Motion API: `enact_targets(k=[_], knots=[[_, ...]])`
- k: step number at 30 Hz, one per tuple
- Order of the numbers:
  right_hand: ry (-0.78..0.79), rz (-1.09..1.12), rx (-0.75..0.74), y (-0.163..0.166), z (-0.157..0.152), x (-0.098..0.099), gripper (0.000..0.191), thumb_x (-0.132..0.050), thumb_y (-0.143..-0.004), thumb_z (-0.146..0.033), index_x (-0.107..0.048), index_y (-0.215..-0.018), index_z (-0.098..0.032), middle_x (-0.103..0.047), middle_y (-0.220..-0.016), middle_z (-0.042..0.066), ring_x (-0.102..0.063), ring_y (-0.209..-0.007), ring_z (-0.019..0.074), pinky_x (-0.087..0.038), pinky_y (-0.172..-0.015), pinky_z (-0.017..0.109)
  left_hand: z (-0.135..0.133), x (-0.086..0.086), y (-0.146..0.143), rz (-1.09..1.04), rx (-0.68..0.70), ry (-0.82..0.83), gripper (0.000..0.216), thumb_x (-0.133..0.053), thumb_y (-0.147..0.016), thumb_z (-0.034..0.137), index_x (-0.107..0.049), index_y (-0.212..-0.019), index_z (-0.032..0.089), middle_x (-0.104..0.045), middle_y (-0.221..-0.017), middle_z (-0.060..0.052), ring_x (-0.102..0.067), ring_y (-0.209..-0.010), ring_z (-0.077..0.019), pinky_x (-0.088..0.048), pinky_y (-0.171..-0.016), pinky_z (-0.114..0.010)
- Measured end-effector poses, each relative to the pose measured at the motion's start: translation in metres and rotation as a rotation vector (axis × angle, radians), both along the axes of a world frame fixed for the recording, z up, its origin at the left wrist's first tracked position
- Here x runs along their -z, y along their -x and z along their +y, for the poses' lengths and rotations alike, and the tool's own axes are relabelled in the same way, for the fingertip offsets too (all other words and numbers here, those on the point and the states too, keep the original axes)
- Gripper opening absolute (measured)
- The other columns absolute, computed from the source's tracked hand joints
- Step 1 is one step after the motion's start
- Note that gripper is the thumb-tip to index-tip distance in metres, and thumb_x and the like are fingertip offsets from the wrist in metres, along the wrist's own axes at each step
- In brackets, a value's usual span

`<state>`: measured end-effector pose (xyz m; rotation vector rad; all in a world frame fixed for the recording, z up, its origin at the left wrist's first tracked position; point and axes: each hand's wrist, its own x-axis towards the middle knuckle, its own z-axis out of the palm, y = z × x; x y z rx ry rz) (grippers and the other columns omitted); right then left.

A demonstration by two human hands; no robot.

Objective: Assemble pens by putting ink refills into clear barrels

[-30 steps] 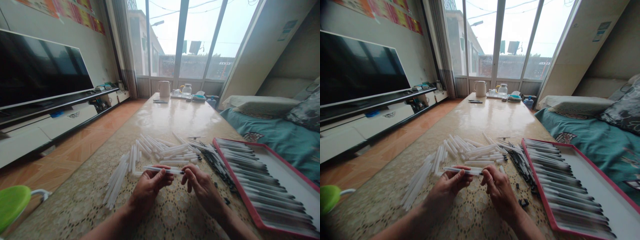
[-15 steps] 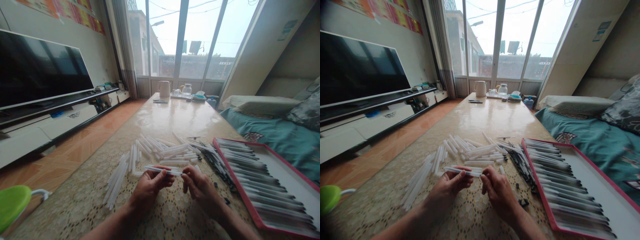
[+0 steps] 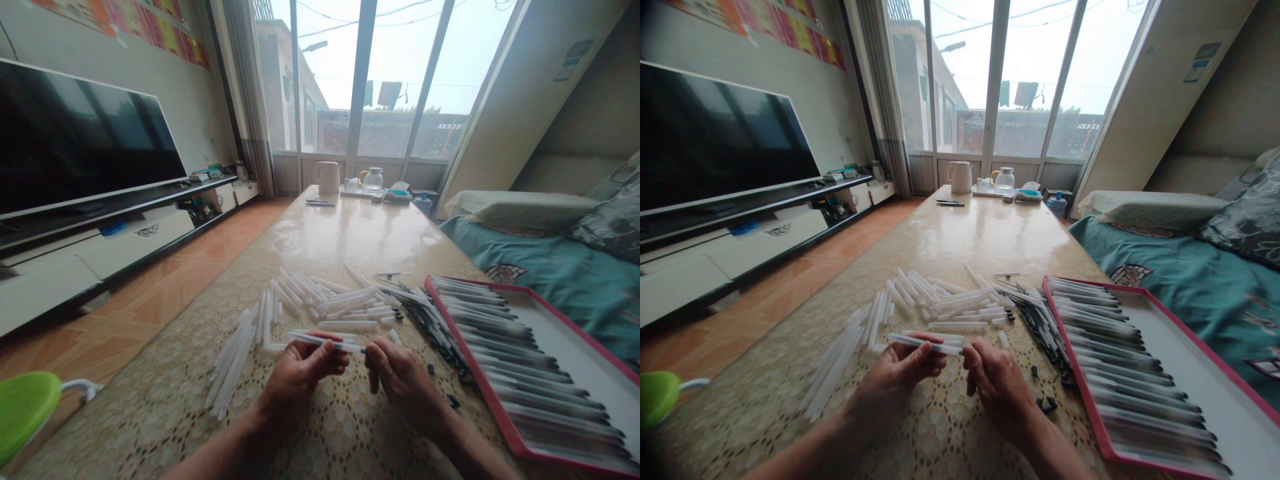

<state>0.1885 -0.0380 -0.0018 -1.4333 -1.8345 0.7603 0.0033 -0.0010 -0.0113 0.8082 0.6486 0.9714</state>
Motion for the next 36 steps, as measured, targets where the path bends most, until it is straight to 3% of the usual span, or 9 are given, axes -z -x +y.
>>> enact_targets(k=[3, 8, 13, 17, 23, 26, 28, 33, 36], knots=[[0.013, 0.022, 0.0, 0.0, 0.0, -0.001, 0.028, -0.033, -0.095, -0.042, -0.047, -0.084, -0.021, -0.061, -0.055, -0.004, -0.054, -0.05, 0.0118, -0.037, -0.054, 0.022, 0.0, 0.001, 0.0, -0.002, -0.006, -0.008, 0.022, -0.073, -0.073, 0.029, -0.07, -0.086, 0.012, -0.073, -0.074, -0.007, -0.067, -0.066, -0.0149, -0.052, -0.066, -0.025], [-0.011, -0.005, -0.006, 0.001, 0.0, 0.0, 0.043, -0.026, -0.096, -0.043, -0.046, -0.065, -0.02, -0.059, -0.054, -0.001, -0.054, -0.052, 0.012, -0.037, -0.056, 0.023, -0.001, 0.003, 0.001, 0.006, 0.018, -0.02, 0.02, -0.071, -0.074, 0.028, -0.07, -0.087, 0.013, -0.073, -0.074, -0.007, -0.068, -0.067, -0.0153, -0.052, -0.066, -0.026], [0.018, 0.022, -0.008, 0.001, 0.0, -0.002, 0.033, -0.032, -0.095, -0.044, -0.049, -0.08, -0.02, -0.062, -0.056, -0.002, -0.054, -0.051, 0.0118, -0.037, -0.054, 0.022, 0.0, 0.003, 0.0, -0.011, 0.006, -0.03, 0.019, -0.071, -0.075, 0.027, -0.07, -0.087, 0.013, -0.073, -0.075, -0.008, -0.067, -0.068, -0.0147, -0.052, -0.065, -0.025], [0.029, 0.041, -0.01, 0.003, -0.001, -0.003, 0.045, -0.029, -0.095, -0.047, -0.046, -0.064, -0.02, -0.059, -0.052, -0.001, -0.053, -0.051, 0.0113, -0.039, -0.056, 0.022, -0.001, 0.002, 0.0, 0.009, 0.022, -0.039, 0.018, -0.07, -0.075, 0.026, -0.07, -0.087, 0.013, -0.074, -0.075, -0.007, -0.067, -0.067, -0.015, -0.052, -0.066, -0.026], [0.449, 0.39, -0.019, 0.002, -0.001, 0.003, 0.051, -0.029, -0.086, -0.065, -0.042, -0.064, -0.021, -0.052, -0.038, -0.004, -0.039, -0.027, 0.0083, -0.025, -0.031, 0.018, -0.004, 0.0, -0.001, 0.101, 0.017, -0.111, 0.02, -0.071, -0.074, 0.028, -0.07, -0.087, 0.013, -0.073, -0.071, -0.007, -0.068, -0.067, -0.0173, -0.053, -0.066, -0.029], [0.563, 0.4, -0.042, -0.002, -0.001, 0.003, 0.052, -0.027, -0.086, -0.065, -0.045, -0.068, -0.02, -0.053, -0.039, -0.004, -0.037, -0.025, 0.008, -0.023, -0.03, 0.017, -0.006, -0.003, -0.001, 0.149, 0.018, -0.165, 0.021, -0.07, -0.075, 0.029, -0.069, -0.088, 0.013, -0.073, -0.069, -0.008, -0.068, -0.065, -0.0177, -0.053, -0.065, -0.03], [0.511, 0.335, -0.013, -0.003, -0.002, 0.0, 0.053, -0.025, -0.087, -0.064, -0.047, -0.069, -0.02, -0.055, -0.043, -0.002, -0.041, -0.028, 0.0088, -0.027, -0.032, 0.018, -0.006, -0.005, -0.002, 0.172, 0.007, -0.182, 0.022, -0.07, -0.075, 0.029, -0.069, -0.088, 0.013, -0.073, -0.07, -0.008, -0.067, -0.064, -0.0179, -0.053, -0.064, -0.03], [-0.028, 0.018, -0.01, 0.005, -0.005, -0.01, 0.033, -0.039, -0.091, -0.046, -0.058, -0.084, -0.02, -0.064, -0.074, 0.003, -0.058, -0.064, 0.0144, -0.044, -0.059, 0.025, -0.005, -0.008, -0.004, 0.215, 0.016, -0.205, 0.022, -0.07, -0.074, 0.031, -0.067, -0.086, 0.012, -0.072, -0.07, -0.007, -0.067, -0.065, -0.018, -0.053, -0.064, -0.03], [-0.109, -0.037, -0.081, 0.008, -0.005, -0.008, 0.022, -0.041, -0.091, -0.035, -0.059, -0.092, -0.022, -0.063, -0.078, 0.002, -0.056, -0.066, 0.0142, -0.043, -0.061, 0.024, -0.003, -0.005, -0.007, 0.238, 0.008, -0.231, 0.024, -0.071, -0.072, 0.032, -0.061, -0.084, 0.013, -0.069, -0.067, -0.005, -0.065, -0.058, -0.0169, -0.052, -0.056, -0.028]])
